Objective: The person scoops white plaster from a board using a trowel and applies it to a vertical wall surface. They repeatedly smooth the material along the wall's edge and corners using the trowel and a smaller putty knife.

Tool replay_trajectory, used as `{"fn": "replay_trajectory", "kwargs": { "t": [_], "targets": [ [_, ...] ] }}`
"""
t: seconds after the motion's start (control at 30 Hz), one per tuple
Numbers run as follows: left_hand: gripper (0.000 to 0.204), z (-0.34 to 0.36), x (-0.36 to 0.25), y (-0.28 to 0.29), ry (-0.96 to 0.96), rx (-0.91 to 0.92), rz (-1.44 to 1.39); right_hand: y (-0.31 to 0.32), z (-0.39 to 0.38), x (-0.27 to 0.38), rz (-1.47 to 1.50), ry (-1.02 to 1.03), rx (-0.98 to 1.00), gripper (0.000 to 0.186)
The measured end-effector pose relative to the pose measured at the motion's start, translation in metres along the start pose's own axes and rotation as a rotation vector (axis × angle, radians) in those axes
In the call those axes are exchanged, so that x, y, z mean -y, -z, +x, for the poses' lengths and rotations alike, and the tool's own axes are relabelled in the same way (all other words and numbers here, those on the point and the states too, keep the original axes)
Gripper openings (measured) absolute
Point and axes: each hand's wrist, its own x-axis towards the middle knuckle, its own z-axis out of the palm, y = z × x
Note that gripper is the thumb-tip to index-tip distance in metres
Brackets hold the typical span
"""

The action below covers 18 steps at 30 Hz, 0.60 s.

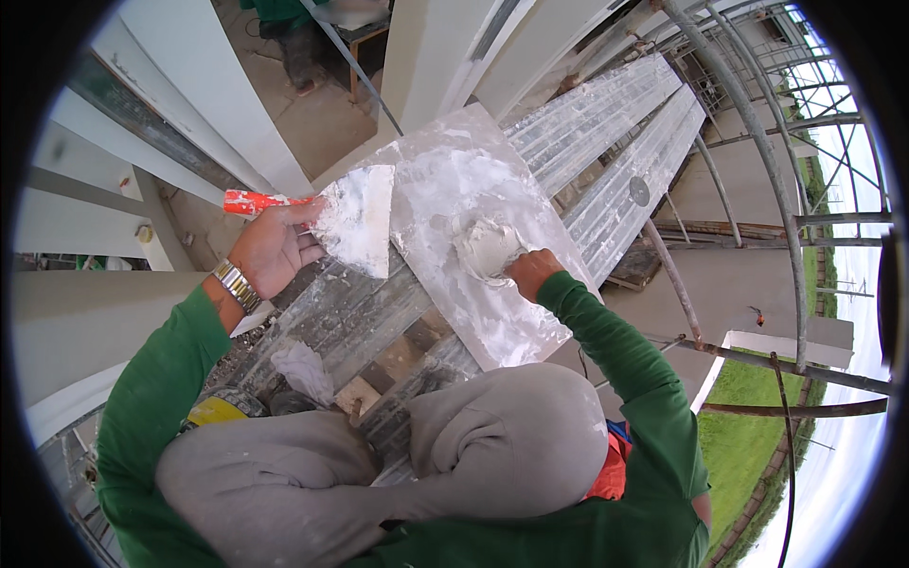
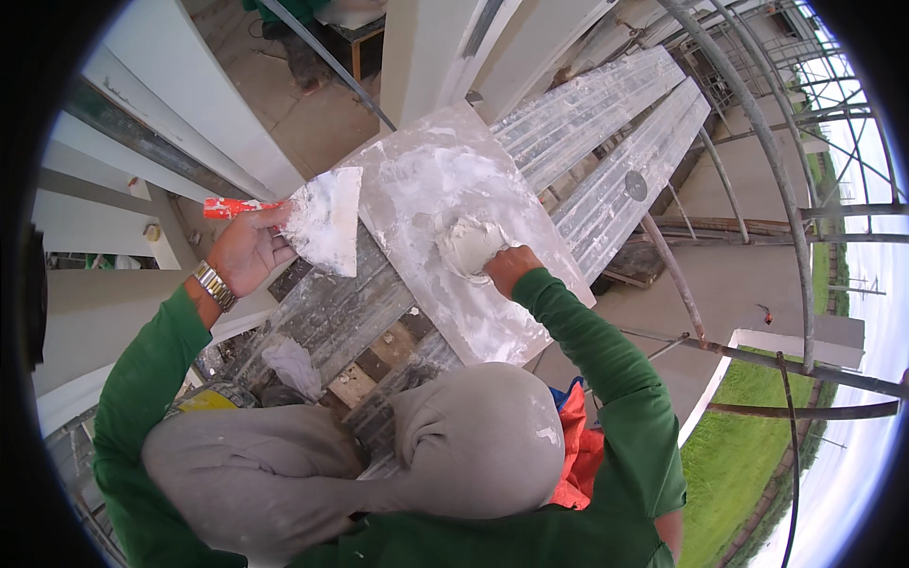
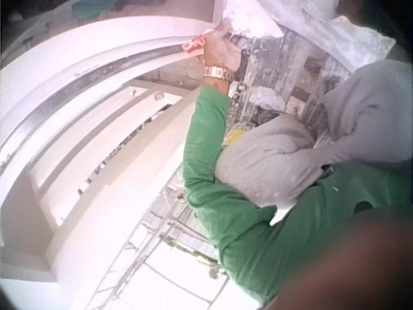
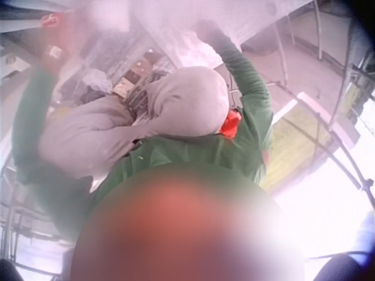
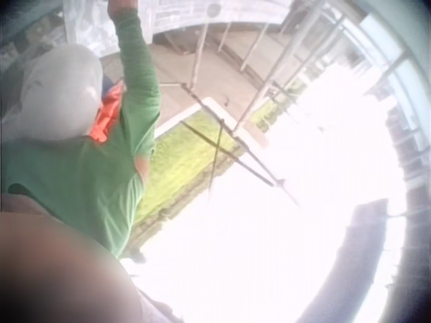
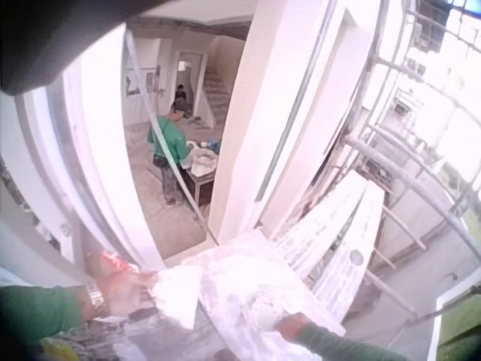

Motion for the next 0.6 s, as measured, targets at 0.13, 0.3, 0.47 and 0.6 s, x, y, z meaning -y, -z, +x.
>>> {"fn": "replay_trajectory", "kwargs": {
  "t": [0.13,0.3,0.47,0.6],
  "targets": [
    [0.025,0.014,-0.004,-0.001,0.004,0.009,-0.035,0.015,0.006,-0.074,0.309,-0.003,0.167,0.036],
    [0.022,0.025,-0.008,-0.024,-0.005,0.097,-0.138,0.019,-0.028,-0.130,1.248,-0.208,0.366,0.034],
    [0.022,0.011,-0.010,-0.049,0.048,0.153,-0.258,0.021,-0.086,-0.075,2.359,-0.384,0.038,0.043],
    [0.025,-0.034,-0.008,-0.077,0.248,0.110,-0.260,0.061,-0.125,-0.020,2.466,-0.363,-0.335,0.042]
  ]
}}
